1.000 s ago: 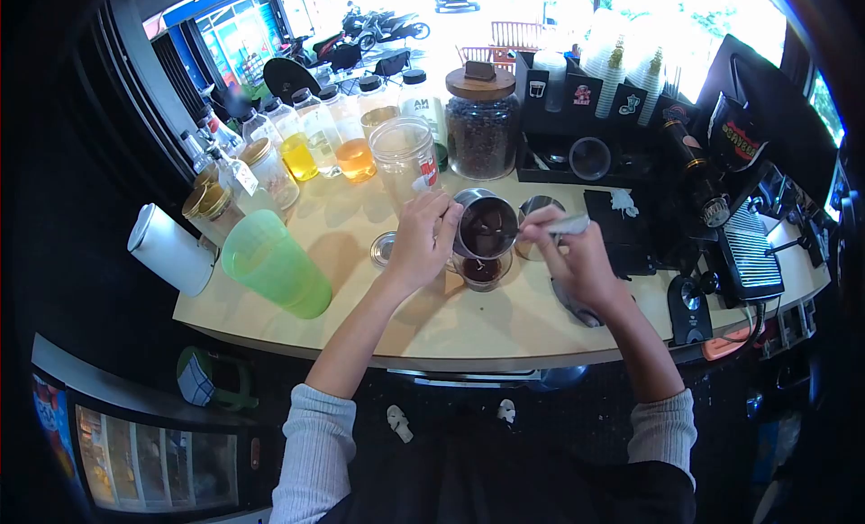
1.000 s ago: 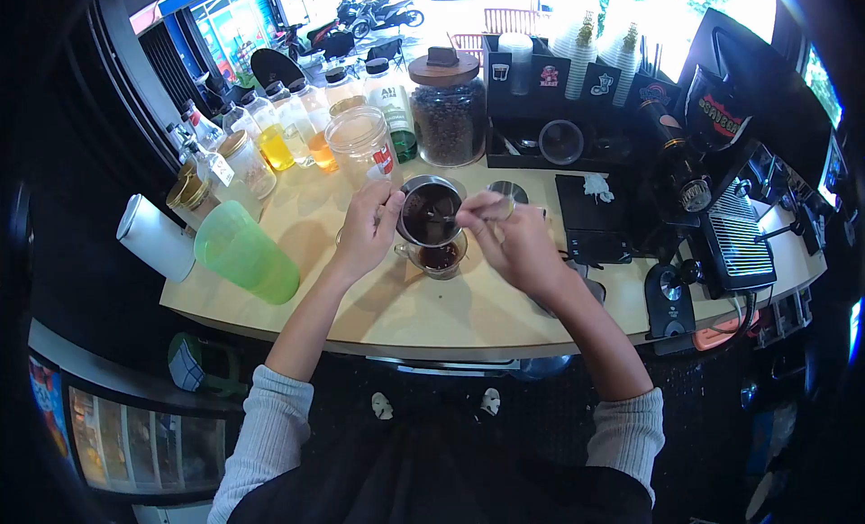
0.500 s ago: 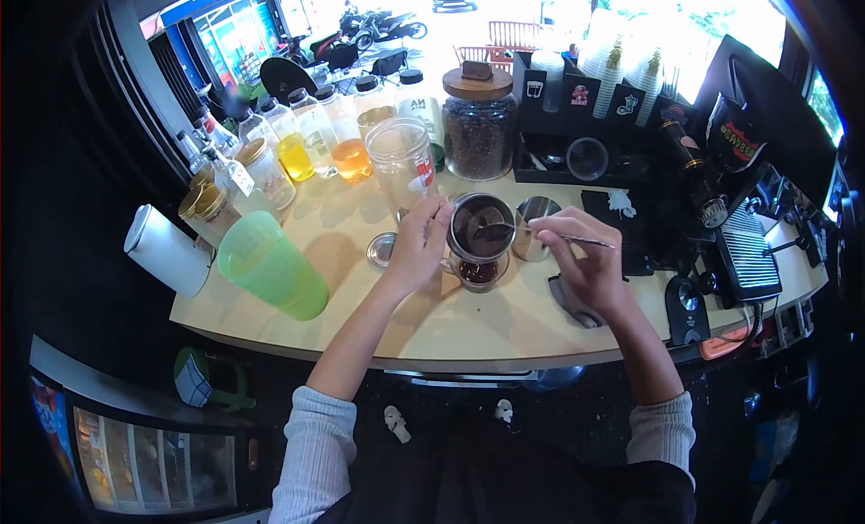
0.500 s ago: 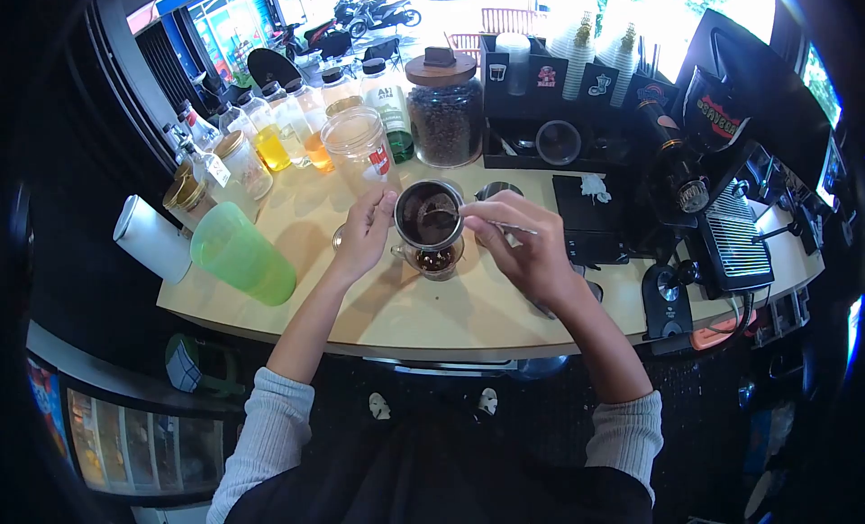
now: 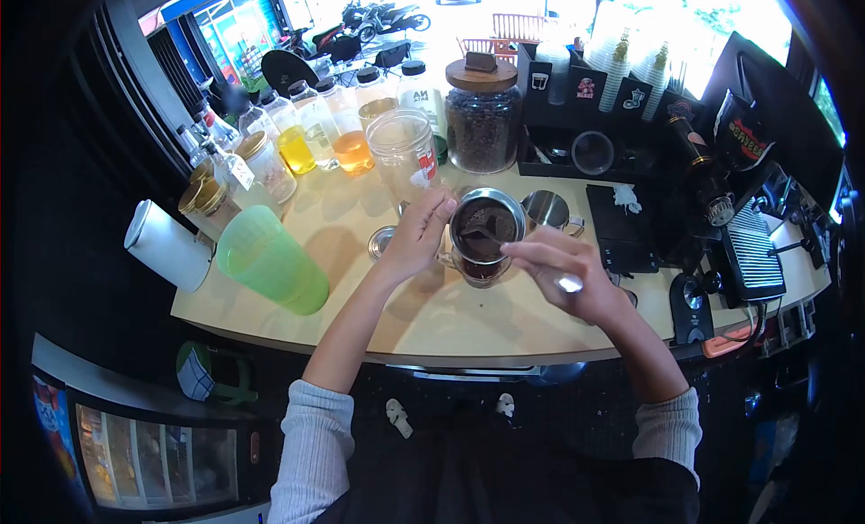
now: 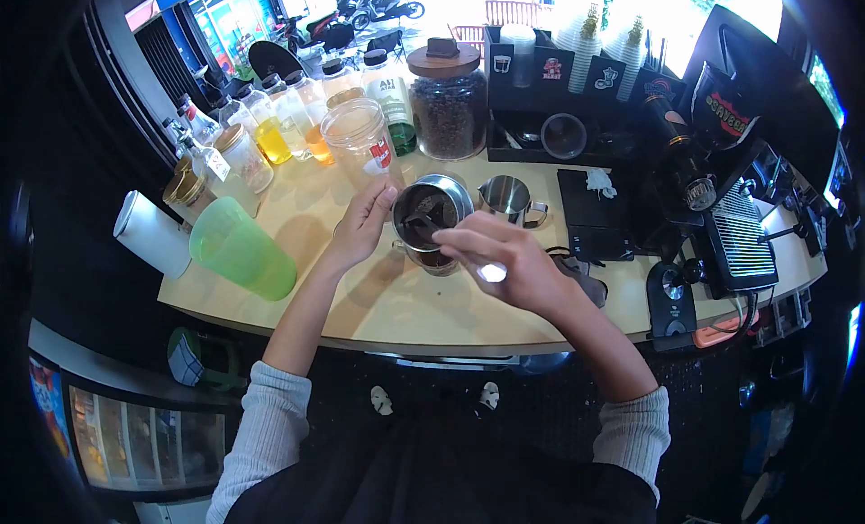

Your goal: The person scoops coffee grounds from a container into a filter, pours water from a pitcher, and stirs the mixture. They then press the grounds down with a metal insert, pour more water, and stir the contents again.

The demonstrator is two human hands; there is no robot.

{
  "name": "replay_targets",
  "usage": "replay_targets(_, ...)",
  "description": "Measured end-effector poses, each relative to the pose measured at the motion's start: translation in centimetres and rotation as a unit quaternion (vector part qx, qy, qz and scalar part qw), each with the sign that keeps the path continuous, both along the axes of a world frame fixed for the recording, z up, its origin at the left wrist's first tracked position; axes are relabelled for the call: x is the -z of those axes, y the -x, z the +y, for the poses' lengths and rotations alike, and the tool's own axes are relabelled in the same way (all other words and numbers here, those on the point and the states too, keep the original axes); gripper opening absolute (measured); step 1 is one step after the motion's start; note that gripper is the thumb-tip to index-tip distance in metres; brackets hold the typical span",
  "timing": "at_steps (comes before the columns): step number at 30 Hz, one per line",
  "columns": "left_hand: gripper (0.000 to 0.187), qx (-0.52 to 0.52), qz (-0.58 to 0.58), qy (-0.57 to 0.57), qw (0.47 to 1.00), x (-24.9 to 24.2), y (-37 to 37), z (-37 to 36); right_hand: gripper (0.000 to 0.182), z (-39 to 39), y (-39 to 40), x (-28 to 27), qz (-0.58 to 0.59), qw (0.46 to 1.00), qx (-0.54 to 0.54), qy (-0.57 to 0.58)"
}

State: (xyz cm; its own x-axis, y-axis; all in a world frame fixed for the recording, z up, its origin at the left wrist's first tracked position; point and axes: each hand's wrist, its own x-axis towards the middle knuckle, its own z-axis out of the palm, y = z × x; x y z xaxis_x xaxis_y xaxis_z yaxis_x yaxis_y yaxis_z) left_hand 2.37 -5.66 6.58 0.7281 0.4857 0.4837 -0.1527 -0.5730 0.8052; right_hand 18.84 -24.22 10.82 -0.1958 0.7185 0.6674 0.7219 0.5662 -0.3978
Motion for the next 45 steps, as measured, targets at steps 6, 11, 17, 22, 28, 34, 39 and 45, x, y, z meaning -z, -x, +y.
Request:
replay_targets(6, 0.030, 0.001, -0.014, -0.043, 0.999, -0.7, -0.1, 0.5, 0.027, 0.0, 0.4, -0.6, 0.011, 1.000, 0.005, 0.008)
replay_targets(11, 0.029, 0.009, -0.024, -0.062, 0.998, -0.7, -0.2, 0.5, 0.020, 0.2, 0.3, -0.6, 0.032, 0.999, 0.019, 0.012)
replay_targets(17, 0.028, 0.002, -0.034, -0.070, 0.997, -1.1, -0.3, 0.5, 0.025, -0.4, 0.1, -0.8, -0.001, 0.998, -0.036, 0.053)
replay_targets(22, 0.029, -0.024, -0.005, -0.051, 0.998, -1.5, 0.1, -0.1, 0.028, -0.4, 0.1, -0.3, -0.039, 0.999, 0.006, -0.007)
replay_targets(28, 0.031, -0.073, -0.001, -0.032, 0.997, -1.5, 0.1, -0.5, 0.048, -0.2, -0.9, 0.0, -0.267, 0.960, 0.038, -0.077)
replay_targets(34, 0.035, -0.092, 0.018, -0.056, 0.994, -2.1, -0.2, -1.4, 0.043, -0.3, -0.4, -0.2, -0.271, 0.955, 0.054, -0.108)
replay_targets(39, 0.034, -0.130, 0.007, -0.147, 0.981, -2.5, -0.3, -1.4, 0.044, -0.7, -0.7, -0.3, -0.301, 0.946, 0.042, -0.110)
replay_targets(45, 0.032, -0.147, 0.030, -0.175, 0.973, -2.8, -0.7, -2.4, 0.041, 0.2, -0.5, 0.0, -0.312, 0.935, 0.069, -0.156)
